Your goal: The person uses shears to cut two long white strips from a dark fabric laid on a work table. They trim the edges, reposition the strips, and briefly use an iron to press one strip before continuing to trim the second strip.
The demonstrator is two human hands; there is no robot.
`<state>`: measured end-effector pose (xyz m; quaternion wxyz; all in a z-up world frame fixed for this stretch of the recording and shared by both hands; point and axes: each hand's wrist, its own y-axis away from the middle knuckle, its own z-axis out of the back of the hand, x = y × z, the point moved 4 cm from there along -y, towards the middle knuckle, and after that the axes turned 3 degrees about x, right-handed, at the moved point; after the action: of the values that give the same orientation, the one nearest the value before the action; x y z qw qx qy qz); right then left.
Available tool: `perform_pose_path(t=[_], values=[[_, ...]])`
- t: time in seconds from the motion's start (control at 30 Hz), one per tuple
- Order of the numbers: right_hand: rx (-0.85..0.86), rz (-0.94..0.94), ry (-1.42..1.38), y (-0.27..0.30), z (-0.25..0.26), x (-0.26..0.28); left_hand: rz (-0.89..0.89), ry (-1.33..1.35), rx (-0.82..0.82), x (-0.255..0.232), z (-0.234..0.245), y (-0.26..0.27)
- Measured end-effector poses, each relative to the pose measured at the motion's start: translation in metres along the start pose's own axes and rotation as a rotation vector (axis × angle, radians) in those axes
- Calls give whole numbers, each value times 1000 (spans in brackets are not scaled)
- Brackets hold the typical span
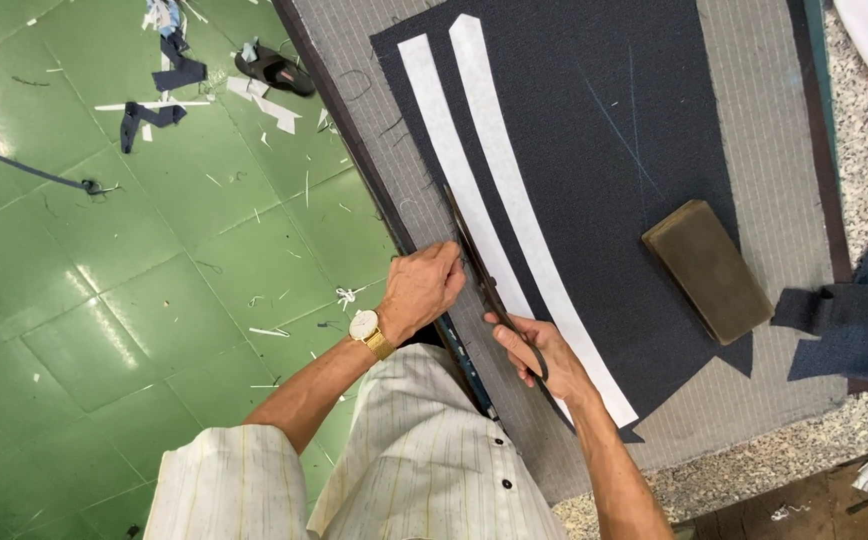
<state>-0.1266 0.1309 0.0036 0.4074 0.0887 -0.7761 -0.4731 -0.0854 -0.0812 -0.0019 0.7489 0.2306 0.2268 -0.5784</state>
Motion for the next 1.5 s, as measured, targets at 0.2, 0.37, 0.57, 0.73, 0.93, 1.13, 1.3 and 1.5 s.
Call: perform_pose_path(t=[0.2,0.37,0.57,0.73,0.93,1.13,1.3,1.5], values=[[-23,-52,70,2,-2,10,-1,1,29,5,-7,1],[-40,-51,54,-3,-7,21,-14,10,21,2,-1,0],[-57,-39,58,-14,-15,30,-19,21,21,4,-4,1],[-84,-12,81,-9,-18,38,-20,13,13,4,-3,1],[-95,-37,87,-11,-21,43,-24,21,29,5,1,2],[-89,-31,91,-20,-28,62,0,34,12,6,1,6],[-94,-12,97,-27,-33,69,10,21,5,8,-2,9],[-116,6,99,-21,-39,78,14,45,17,8,0,9]])
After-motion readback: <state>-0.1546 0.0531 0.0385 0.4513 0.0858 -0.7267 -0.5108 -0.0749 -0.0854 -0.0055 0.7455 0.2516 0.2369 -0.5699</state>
